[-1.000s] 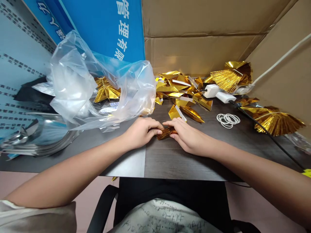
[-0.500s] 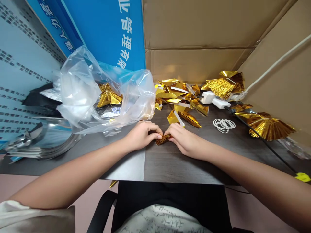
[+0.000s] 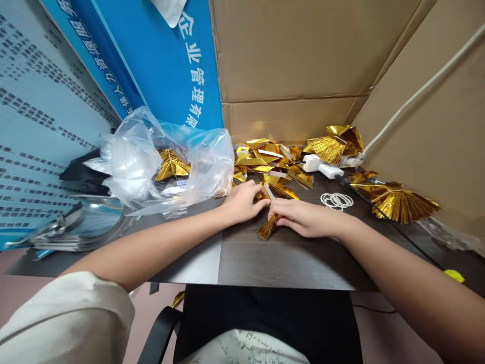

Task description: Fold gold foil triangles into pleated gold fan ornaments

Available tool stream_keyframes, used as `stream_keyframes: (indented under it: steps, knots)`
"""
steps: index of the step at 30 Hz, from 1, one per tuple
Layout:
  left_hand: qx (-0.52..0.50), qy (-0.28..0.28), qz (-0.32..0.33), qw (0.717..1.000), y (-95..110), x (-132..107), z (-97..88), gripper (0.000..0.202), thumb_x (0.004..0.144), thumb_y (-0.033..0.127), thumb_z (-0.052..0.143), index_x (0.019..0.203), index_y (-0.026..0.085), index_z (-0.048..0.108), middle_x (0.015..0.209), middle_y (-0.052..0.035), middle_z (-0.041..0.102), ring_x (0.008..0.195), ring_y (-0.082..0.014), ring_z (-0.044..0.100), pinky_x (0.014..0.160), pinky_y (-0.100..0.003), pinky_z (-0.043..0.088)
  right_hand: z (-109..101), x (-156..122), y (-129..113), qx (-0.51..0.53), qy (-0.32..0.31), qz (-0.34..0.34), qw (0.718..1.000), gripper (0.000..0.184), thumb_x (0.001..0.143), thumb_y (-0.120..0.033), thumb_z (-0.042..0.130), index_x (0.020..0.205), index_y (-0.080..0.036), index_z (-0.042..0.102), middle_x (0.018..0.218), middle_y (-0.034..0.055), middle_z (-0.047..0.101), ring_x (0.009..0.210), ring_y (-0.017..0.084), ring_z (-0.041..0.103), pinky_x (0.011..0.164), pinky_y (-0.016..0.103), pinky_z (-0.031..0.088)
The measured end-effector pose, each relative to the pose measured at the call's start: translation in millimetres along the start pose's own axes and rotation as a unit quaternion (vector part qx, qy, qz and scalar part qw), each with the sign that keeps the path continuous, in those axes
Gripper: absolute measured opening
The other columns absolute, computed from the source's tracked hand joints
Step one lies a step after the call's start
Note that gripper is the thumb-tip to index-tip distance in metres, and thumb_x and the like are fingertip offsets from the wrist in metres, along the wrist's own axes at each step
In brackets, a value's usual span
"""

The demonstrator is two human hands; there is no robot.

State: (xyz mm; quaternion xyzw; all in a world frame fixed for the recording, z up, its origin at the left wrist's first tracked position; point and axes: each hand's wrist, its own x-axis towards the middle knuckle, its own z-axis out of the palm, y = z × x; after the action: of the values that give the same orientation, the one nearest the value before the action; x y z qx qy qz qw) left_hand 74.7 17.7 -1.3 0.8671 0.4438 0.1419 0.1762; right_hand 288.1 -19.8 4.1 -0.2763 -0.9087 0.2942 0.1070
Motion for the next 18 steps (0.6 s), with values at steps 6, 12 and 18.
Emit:
stream_keyframes:
  steps: [6,12,18]
  knots:
    - [-0.02,-0.057,-0.01,0.998,-1,7,-5.8,0.008,0.091,0.02,0.062,0.086,0.017,0.068,0.093,-0.0041,0.061,0.09,-0.0193,0.06,0.085,-0.032,0.047,-21,-10,7,-0.011,-0.009,0.041,0.999,0.025,0.101,-0.032,0.043,0.099,-0.014,0.059,0.102,0.0096,0.06,0.092,0.015,0.055,0.086,0.031,0.046]
    - [-0.047,-0.235,0.134,0.961,-26,-9,-43.3,0.015,0.085,0.005,0.057,0.083,0.016,0.067,0.094,-0.0028,0.057,0.092,-0.0159,0.057,0.089,-0.029,0.044,-13,-6,-2,0.025,-0.029,-0.003,0.999,0.021,0.1,-0.028,0.043,0.104,-0.017,0.061,0.131,0.0099,0.055,0.118,0.017,0.056,0.105,0.036,0.045]
    - [-0.083,-0.203,0.171,0.961,-24,-25,-45.1,0.005,0.091,0.016,0.063,0.094,0.017,0.067,0.095,-0.0035,0.061,0.09,-0.0161,0.059,0.084,-0.028,0.045,1,3,-13,0.03,-0.051,-0.028,0.998,0.022,0.101,-0.026,0.043,0.107,-0.018,0.062,0.136,0.009,0.057,0.124,0.017,0.056,0.109,0.038,0.045]
